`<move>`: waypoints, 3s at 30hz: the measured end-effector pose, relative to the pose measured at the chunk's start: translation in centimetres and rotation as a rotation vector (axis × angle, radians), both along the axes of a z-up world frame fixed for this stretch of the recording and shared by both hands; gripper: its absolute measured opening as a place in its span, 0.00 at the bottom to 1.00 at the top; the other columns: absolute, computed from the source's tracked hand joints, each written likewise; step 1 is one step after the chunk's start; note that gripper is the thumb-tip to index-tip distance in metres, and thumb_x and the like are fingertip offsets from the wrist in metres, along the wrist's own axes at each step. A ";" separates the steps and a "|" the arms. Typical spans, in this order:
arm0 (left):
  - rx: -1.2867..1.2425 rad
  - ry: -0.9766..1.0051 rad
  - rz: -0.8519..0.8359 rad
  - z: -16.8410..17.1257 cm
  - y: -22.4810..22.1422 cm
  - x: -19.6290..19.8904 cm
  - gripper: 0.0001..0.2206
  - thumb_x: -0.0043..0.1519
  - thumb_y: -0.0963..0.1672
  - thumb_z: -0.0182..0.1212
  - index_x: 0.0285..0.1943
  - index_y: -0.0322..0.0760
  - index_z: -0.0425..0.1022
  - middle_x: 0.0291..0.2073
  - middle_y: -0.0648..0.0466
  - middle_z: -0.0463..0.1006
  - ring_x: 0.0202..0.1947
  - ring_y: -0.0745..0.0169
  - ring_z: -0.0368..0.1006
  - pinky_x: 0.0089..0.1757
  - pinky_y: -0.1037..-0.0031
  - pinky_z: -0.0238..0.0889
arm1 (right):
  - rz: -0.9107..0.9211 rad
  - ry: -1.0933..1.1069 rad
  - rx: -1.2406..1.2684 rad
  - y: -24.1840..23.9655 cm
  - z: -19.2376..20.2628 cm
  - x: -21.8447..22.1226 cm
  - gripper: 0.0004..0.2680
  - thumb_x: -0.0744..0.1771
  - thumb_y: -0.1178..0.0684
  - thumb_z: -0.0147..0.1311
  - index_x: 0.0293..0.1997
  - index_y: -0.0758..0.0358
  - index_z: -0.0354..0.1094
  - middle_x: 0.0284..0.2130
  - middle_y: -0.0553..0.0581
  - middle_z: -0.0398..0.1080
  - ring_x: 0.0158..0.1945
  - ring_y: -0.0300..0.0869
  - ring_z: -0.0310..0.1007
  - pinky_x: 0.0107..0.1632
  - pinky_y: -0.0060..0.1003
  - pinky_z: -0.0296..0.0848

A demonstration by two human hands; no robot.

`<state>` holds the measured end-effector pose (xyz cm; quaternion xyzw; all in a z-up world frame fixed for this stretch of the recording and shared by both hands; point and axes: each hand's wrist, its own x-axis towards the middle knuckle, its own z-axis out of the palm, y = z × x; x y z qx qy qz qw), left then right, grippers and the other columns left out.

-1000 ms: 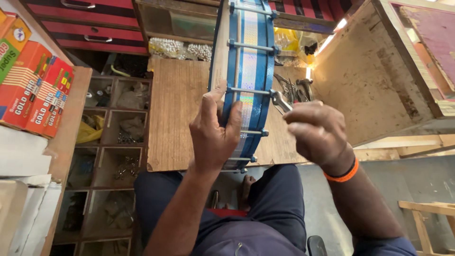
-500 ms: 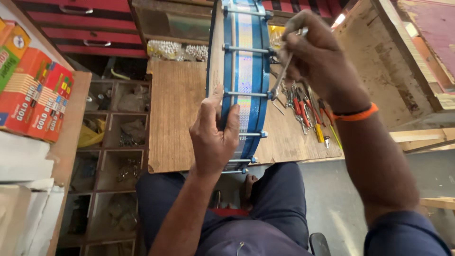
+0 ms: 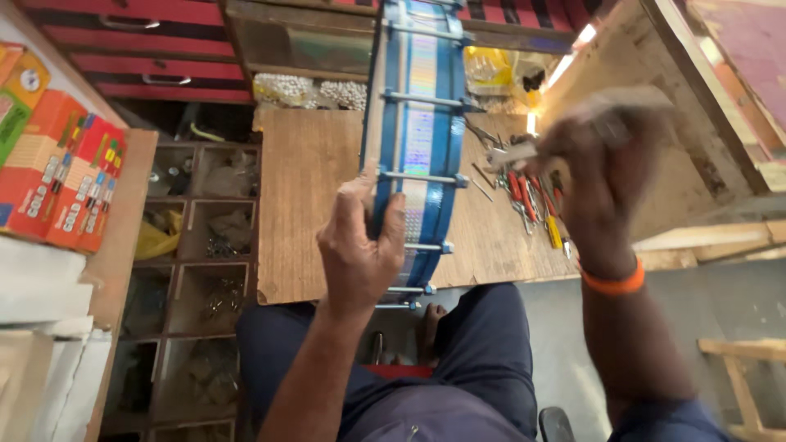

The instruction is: The person assembles and tunes a blue drum instrument by inserting long bolts into the rim and tightening the nuts using a small wrench at a workbench.

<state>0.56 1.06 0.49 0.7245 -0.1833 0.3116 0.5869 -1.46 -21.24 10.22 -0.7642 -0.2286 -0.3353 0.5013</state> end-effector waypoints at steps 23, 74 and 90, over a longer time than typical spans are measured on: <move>0.073 -0.167 0.050 -1.2 -0.6 0.1 0.11 0.68 0.41 0.64 0.54 0.28 0.70 0.50 0.38 0.80 0.35 0.59 0.79 0.38 0.73 0.73 | 0.135 0.101 0.088 0.7 -1.6 0.8 0.01 0.75 0.58 0.41 0.50 0.56 0.57 0.27 0.51 0.70 0.26 0.38 0.73 0.37 0.37 0.83; -0.046 -0.018 -0.094 1.4 -0.4 -0.1 0.23 0.63 0.38 0.66 0.69 0.28 0.70 0.31 0.58 0.65 0.27 0.73 0.62 0.31 0.77 0.60 | -0.039 -0.343 -0.518 0.2 -2.2 -3.3 0.08 0.69 0.70 0.51 0.48 0.65 0.59 0.42 0.64 0.74 0.42 0.47 0.78 0.42 0.37 0.78; -0.065 -0.069 -0.115 0.6 -0.2 -0.4 0.23 0.65 0.38 0.66 0.70 0.28 0.68 0.37 0.57 0.71 0.30 0.74 0.66 0.33 0.79 0.64 | 0.175 -0.103 -0.436 -0.6 0.1 -0.1 0.05 0.72 0.55 0.52 0.49 0.55 0.58 0.34 0.56 0.70 0.34 0.41 0.70 0.43 0.41 0.77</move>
